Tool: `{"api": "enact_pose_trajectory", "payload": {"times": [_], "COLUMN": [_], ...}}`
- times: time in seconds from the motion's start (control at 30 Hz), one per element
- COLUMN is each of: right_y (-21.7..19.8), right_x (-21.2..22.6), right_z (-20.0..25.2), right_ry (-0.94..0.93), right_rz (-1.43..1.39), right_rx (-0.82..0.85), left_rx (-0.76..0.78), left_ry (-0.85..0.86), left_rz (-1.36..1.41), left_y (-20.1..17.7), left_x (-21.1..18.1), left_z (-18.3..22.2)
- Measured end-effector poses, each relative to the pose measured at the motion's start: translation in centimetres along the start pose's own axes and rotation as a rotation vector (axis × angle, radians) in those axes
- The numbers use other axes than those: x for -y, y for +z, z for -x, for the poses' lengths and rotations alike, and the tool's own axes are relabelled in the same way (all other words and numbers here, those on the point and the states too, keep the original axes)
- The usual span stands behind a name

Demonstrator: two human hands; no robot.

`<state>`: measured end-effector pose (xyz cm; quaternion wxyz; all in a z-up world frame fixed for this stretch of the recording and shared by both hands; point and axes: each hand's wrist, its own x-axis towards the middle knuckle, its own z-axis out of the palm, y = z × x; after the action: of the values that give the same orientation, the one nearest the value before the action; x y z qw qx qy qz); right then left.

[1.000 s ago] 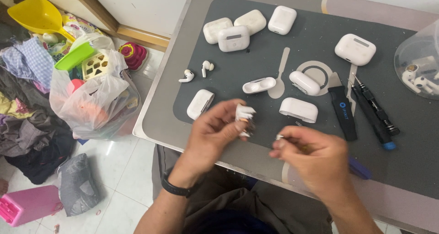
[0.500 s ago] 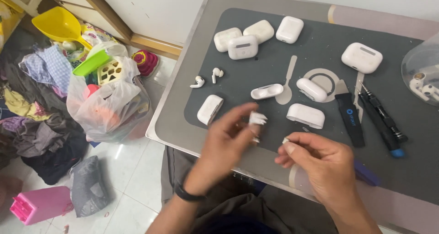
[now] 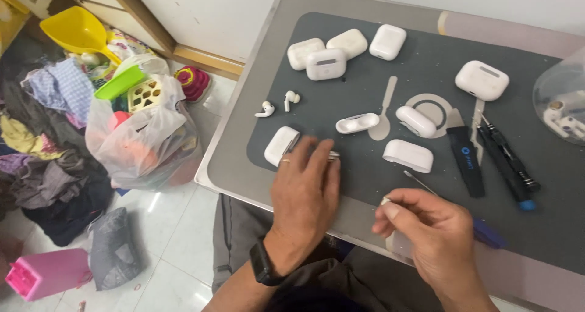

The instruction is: Disassembling and reassembling AirPods charging cases, handling internal circuitry and plastic shells using prying tools.

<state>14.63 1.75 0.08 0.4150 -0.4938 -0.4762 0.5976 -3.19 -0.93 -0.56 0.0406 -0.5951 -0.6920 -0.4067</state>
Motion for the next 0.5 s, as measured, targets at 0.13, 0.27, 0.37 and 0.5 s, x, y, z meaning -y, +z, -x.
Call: {"api": "enact_pose_trajectory", "payload": {"times": [0.13,0.27,0.37,0.5], "right_y": [-0.9,-1.2,-1.3,-0.8], "right_x": [0.1,0.1,0.0,0.4], "right_z": [-0.5,-0.5,-0.4,0.0], "right_ry": [0.188,0.122,0.232,0.235], "right_rz": [-0.069,-0.075,-0.109,-0.051], "right_rx": [0.068,0.245,0.22,0.125], "left_rx": [-0.036,0.269,0.323,0.399], "left_ry": [0.116,0.021,-0.214,-0.346], "left_rz": [0.255,0.74,0.875,0.973], "left_y": [-1.6,-3.3,-2.8,-2.8], "left_x": [-1.0,-3.1,-2.8,-2.6], "left_z": [1.1,0.9,1.4,1.4]}}
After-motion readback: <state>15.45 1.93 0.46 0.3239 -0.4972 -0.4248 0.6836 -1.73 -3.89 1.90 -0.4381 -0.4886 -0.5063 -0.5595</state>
